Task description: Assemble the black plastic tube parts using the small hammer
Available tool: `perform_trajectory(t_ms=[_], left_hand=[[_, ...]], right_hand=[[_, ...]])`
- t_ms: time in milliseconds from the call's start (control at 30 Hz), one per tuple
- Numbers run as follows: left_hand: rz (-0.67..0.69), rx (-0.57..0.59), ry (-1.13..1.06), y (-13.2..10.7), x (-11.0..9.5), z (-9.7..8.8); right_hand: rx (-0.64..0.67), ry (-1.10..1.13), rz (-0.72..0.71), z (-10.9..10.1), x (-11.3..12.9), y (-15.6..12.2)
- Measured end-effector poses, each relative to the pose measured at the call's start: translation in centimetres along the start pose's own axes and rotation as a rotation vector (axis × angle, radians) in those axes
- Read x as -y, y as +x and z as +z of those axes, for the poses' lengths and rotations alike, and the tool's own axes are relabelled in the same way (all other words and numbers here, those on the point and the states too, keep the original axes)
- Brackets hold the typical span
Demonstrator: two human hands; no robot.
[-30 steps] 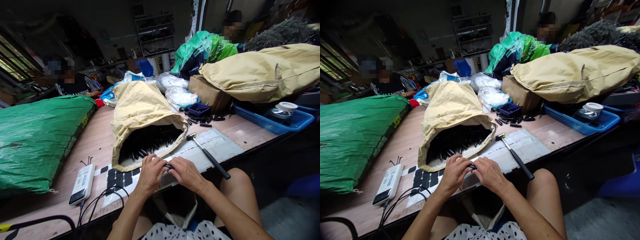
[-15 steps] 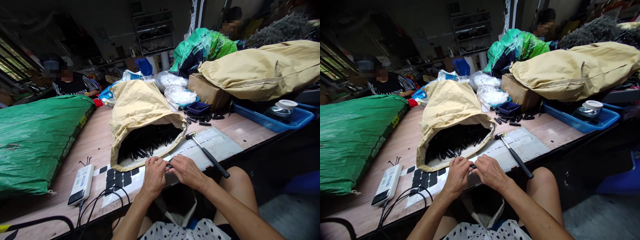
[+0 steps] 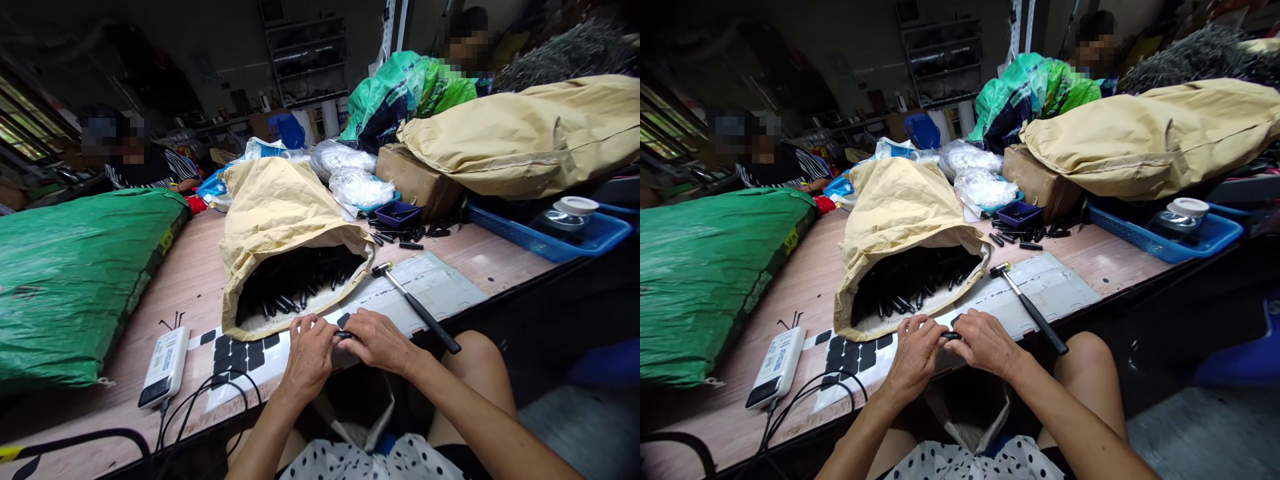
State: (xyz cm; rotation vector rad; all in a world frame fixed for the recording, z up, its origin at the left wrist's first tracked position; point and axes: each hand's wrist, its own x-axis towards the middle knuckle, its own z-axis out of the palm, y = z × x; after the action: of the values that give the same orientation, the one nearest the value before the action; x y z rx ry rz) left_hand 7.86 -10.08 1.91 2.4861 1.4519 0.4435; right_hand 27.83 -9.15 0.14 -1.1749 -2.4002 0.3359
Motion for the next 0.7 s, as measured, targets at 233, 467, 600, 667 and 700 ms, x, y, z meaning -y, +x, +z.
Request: perform_trajectory(t_ms=[233,467,600,667,700], left_hand=[[-0.029,0.003,-0.053,-0.3,-0.4,0.3],[-0.072,-0.076,-0.071,-0.7,-1.4,0.5],[-0.042,-0.038,-0.058,-0.7,-0.7,0.2],[-0.031,-0.026,-0.042,-0.6,-0.3,0.2],[-0.029,-0.025,-0.035,-0.5,-0.2,0.2]], right_hand=[[-0.031,-0.014,-0.093,-0.1,0.1,0.3],[-0.163,0.018,-0.101,0.9,0.8,-0.1],[-0.130,0.020,-0.060,0.9,0.6,-0.3],[-0.094,0.024,-0.041,0.6,0.4,-0.2],[-0.081,0.031,-0.028,0.4,0.4,-0.2]])
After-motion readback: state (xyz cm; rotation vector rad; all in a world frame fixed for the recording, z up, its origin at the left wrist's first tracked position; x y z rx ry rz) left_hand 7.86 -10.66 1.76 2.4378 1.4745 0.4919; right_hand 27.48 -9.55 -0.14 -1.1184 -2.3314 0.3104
